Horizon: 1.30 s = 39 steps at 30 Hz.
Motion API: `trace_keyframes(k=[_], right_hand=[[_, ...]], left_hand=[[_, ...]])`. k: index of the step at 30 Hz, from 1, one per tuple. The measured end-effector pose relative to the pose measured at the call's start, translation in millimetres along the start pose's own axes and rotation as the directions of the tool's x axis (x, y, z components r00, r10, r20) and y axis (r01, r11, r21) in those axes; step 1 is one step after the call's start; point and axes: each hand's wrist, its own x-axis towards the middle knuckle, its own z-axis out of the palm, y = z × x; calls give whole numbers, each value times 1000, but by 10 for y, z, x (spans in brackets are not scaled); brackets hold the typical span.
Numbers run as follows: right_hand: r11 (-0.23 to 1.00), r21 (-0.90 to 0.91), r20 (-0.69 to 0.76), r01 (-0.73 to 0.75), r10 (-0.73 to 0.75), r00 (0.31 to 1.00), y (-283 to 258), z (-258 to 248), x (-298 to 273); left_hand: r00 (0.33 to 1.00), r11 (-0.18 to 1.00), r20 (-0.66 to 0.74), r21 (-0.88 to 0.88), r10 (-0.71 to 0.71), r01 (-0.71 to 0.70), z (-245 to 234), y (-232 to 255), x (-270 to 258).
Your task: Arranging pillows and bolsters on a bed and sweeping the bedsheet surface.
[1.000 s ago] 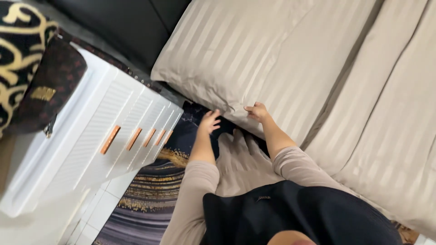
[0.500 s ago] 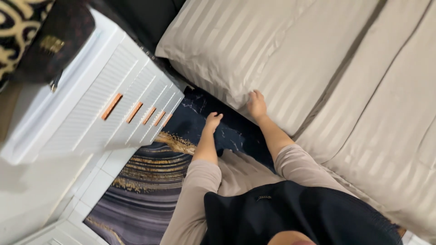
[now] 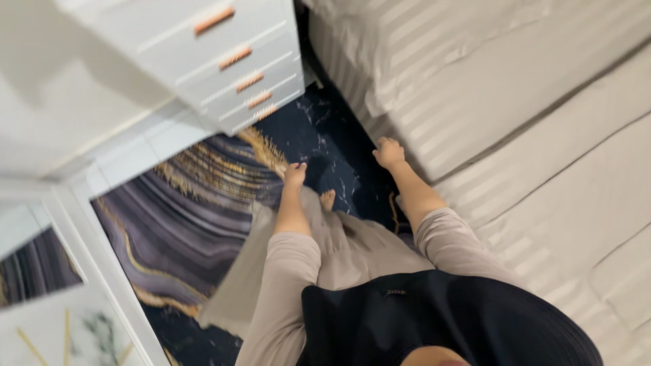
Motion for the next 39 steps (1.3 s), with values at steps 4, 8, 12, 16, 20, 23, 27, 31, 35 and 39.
trace_keyframes(k=[4,8,12,16,20,23,27,31,35,39], right_hand=[[998,24,13,62,-62,998,9,241,-532],[993,44,96,105,-109,989,-123,629,-865],[989,61,179,133,-142,974,-385,1085,-1134],[957,112,228,267,-286,931,-478,1804,-1305],[912,152,235,381,-408,882,-579,2475,-1637],[899,178,221,401,-434,873,-658,2864,-1989],[900,239,174,365,-409,896,-542,3448,-2554],[937,320,246,136,-221,944,-543,3777,-3223],[862,479,314,-163,5,949,-178,4312,-3449],[758,553,377,-345,142,915,9,4605,-3371]], left_hand=[[995,996,-72,-61,-68,63,-160,-896,-702],[975,958,-106,-234,-195,166,-398,-1702,-1369],[916,945,-249,-172,-315,279,-799,-2320,-1867],[862,941,-379,-155,-337,299,-1198,-2916,-2240],[831,924,-410,-101,-376,368,-1418,-3527,-2612],[835,917,-396,-47,-382,397,-1510,-3958,-2932],[860,913,-342,14,-380,409,-1582,-4646,-3431],[872,906,-320,81,-371,415,-1721,-5276,-3851],[877,890,-302,152,-373,431,-1683,-5710,-3837],[899,925,-347,171,-267,340,-1433,-6111,-3360]])
